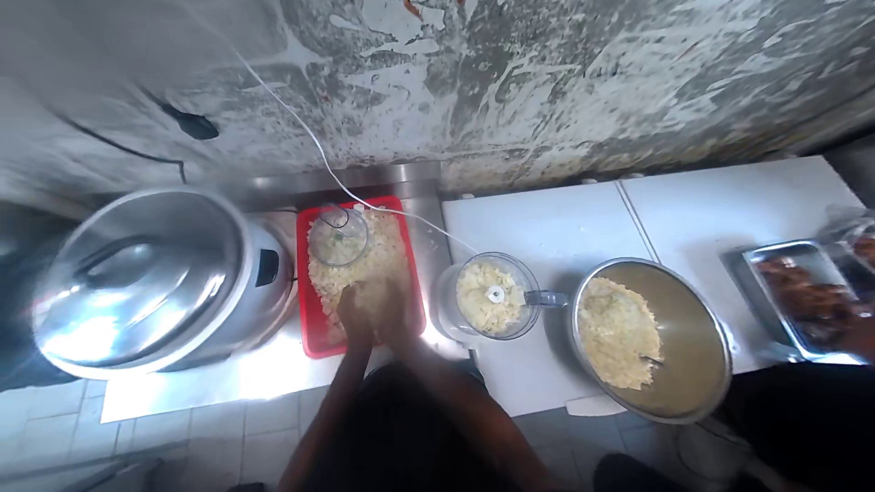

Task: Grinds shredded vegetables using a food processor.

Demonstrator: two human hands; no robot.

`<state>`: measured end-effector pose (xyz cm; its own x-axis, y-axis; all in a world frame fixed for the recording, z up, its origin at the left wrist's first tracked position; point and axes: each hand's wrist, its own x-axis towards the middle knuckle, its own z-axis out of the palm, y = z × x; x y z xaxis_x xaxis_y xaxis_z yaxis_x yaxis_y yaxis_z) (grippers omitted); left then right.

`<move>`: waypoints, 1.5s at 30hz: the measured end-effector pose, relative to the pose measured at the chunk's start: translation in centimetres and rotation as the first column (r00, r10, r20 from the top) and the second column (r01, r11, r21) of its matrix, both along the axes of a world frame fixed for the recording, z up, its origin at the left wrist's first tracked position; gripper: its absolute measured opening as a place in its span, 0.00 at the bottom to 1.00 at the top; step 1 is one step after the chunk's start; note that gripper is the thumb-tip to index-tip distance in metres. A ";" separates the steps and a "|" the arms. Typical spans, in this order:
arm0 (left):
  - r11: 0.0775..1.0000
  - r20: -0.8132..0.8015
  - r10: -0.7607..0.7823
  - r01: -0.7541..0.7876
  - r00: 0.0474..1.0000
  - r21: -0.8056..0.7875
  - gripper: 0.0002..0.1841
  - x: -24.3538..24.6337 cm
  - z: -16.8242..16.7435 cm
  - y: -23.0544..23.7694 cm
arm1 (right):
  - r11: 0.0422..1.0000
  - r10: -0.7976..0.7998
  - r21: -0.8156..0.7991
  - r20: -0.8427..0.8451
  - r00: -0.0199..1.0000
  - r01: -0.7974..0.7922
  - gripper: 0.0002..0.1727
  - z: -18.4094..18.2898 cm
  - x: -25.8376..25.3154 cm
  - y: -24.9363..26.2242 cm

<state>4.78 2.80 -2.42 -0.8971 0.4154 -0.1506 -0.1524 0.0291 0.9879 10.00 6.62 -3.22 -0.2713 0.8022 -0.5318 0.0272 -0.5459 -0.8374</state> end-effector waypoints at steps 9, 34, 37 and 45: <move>0.990 -0.131 0.011 0.007 0.991 0.142 0.18 -1.2 0.9 1.4 | 0.991 0.039 0.130 -0.165 0.986 -0.017 0.24 4.1 0.1 0.3; 0.698 -0.311 -0.569 0.647 0.761 0.305 0.18 14.0 13.6 15.8 | 0.646 -0.586 0.399 -0.287 0.758 0.651 0.18 14.5 19.1 12.1; 0.711 -0.222 -0.591 0.631 0.776 0.311 0.19 13.4 15.3 15.1 | 0.631 -0.585 0.325 -0.398 0.707 0.704 0.17 16.0 19.3 12.6; 0.738 0.427 -0.535 0.157 0.729 0.656 0.19 5.2 14.0 11.2 | 0.877 -0.410 -0.193 -0.779 0.474 0.441 0.30 16.6 22.2 14.0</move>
<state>9.94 13.96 11.60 -0.4885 0.8484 -0.2041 -0.7643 -0.3033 0.5690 32.20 20.58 13.36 -0.1806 0.9482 -0.2612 -0.8658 -0.2793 -0.4152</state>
